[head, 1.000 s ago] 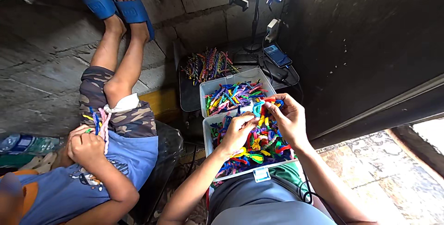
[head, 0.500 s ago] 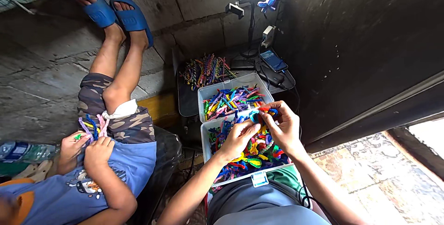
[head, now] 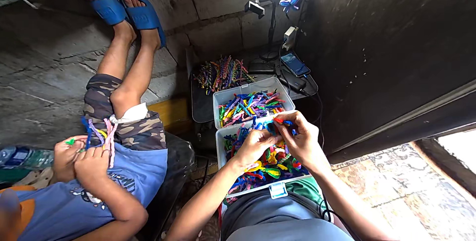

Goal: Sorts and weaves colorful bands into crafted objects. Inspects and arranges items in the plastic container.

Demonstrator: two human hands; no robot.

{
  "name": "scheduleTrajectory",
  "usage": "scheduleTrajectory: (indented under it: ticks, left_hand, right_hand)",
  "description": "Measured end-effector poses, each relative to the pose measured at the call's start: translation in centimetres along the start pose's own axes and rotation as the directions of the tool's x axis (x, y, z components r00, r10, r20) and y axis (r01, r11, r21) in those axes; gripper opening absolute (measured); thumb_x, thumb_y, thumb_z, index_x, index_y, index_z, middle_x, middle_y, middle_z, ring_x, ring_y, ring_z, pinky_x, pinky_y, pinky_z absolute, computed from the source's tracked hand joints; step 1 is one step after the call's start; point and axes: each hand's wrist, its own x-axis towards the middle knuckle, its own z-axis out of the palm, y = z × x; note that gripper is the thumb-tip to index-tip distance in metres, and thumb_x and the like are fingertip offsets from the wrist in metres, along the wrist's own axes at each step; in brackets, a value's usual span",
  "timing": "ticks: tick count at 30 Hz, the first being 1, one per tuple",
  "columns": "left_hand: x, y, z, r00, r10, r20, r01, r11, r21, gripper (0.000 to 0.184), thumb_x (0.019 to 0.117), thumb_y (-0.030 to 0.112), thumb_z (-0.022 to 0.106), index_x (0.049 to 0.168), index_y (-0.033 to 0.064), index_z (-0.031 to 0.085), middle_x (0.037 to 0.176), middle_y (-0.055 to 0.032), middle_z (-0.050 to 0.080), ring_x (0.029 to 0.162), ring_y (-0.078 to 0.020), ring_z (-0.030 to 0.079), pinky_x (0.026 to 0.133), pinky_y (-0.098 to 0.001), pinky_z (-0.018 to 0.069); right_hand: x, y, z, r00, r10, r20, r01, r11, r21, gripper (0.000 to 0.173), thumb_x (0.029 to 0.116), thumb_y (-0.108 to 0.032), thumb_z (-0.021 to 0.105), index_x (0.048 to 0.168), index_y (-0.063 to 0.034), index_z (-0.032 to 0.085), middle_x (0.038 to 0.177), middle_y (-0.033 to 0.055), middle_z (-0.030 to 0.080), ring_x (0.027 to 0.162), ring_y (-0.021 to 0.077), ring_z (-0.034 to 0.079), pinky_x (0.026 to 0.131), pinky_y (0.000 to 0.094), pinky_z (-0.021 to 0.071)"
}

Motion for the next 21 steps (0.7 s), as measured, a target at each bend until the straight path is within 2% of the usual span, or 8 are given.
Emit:
scheduleTrajectory:
  ticks: [4,7,10,13,15,18,21]
  left_hand:
    - [0.0,0.2,0.2,0.999,-0.051,-0.018,0.049,0.997,-0.061,0.026,0.097,-0.006,0.051,0.086,0.0098,0.07,0.082,0.0103,0.072,0.082,0.0041,0.067,0.081,-0.0183,0.055]
    - [-0.2,0.1,0.1,0.996,-0.074,-0.045,0.07,0.994,-0.087,0.026,0.0975,-0.006,0.049,0.089,0.0071,0.071,0.085,0.0076,0.073,0.085,0.0011,0.069,0.085,-0.0215,0.0563]
    - [-0.1,-0.2,-0.3,0.99,-0.088,-0.113,0.072,0.988,-0.14,0.026,0.0979,-0.005,0.05,0.087,0.0057,0.071,0.083,0.0037,0.073,0.085,-0.003,0.069,0.087,-0.025,0.0564]
    - [0.2,0.0,-0.8,0.974,-0.077,-0.212,0.041,0.985,-0.17,0.031,0.0999,-0.002,0.048,0.083,0.0077,0.071,0.081,0.0036,0.071,0.08,-0.0034,0.067,0.082,-0.0239,0.0557]
    - [0.3,-0.1,-1.2,0.963,-0.042,-0.265,-0.01,0.981,-0.192,0.033,0.1013,0.0,0.047,0.082,0.0086,0.073,0.081,0.0039,0.071,0.08,-0.0033,0.066,0.081,-0.0233,0.0553]
    - [0.3,0.0,-1.4,0.945,-0.028,-0.326,-0.062,0.963,-0.261,0.035,0.1031,-0.001,0.045,0.083,0.0084,0.072,0.083,0.0023,0.07,0.08,-0.0049,0.065,0.083,-0.0233,0.0553]
    - [0.3,0.0,-1.4,0.935,-0.012,-0.354,-0.084,0.963,-0.256,0.037,0.1044,-0.001,0.044,0.081,0.0087,0.072,0.084,0.0021,0.07,0.079,-0.0045,0.065,0.08,-0.0217,0.0549]
  right_hand:
    - [-0.1,-0.4,-0.1,0.999,0.038,0.027,-0.038,0.999,0.011,0.013,0.0945,-0.007,0.063,0.101,0.0041,0.065,0.096,0.0095,0.072,0.082,0.0012,0.067,0.076,0.0151,0.0546]
    - [0.1,-0.9,-0.2,0.983,0.159,0.088,-0.164,0.985,0.049,0.014,0.0982,-0.012,0.062,0.104,0.0008,0.061,0.087,0.0027,0.067,0.071,-0.0023,0.061,0.067,0.0141,0.0519]
    - [0.5,-0.7,-0.8,0.95,0.249,0.187,-0.278,0.949,0.147,0.024,0.1012,-0.02,0.06,0.117,-0.0023,0.058,0.097,-0.0006,0.067,0.075,-0.0019,0.063,0.068,0.017,0.0551]
    - [1.3,0.0,-2.2,0.933,0.293,0.209,-0.324,0.937,0.132,0.034,0.1032,-0.025,0.051,0.13,-0.0043,0.055,0.108,-0.0009,0.068,0.079,-0.0003,0.062,0.067,0.0187,0.0515]
    - [1.9,0.5,-3.8,0.921,0.319,0.225,-0.338,0.94,0.052,0.032,0.1046,-0.025,0.05,0.129,-0.0046,0.056,0.107,0.0007,0.07,0.078,0.0016,0.063,0.065,0.0204,0.052]
    - [2.7,1.2,-6.1,0.882,0.338,0.327,-0.303,0.94,-0.154,0.026,0.1038,-0.024,0.056,0.121,-0.0057,0.064,0.098,0.0023,0.07,0.076,0.0056,0.064,0.066,0.0238,0.0533]
    - [2.8,1.7,-7.4,0.829,0.317,0.461,-0.187,0.933,-0.306,0.018,0.1001,-0.018,0.064,0.109,-0.0039,0.07,0.089,0.0071,0.07,0.074,0.0156,0.066,0.066,0.0351,0.0549]
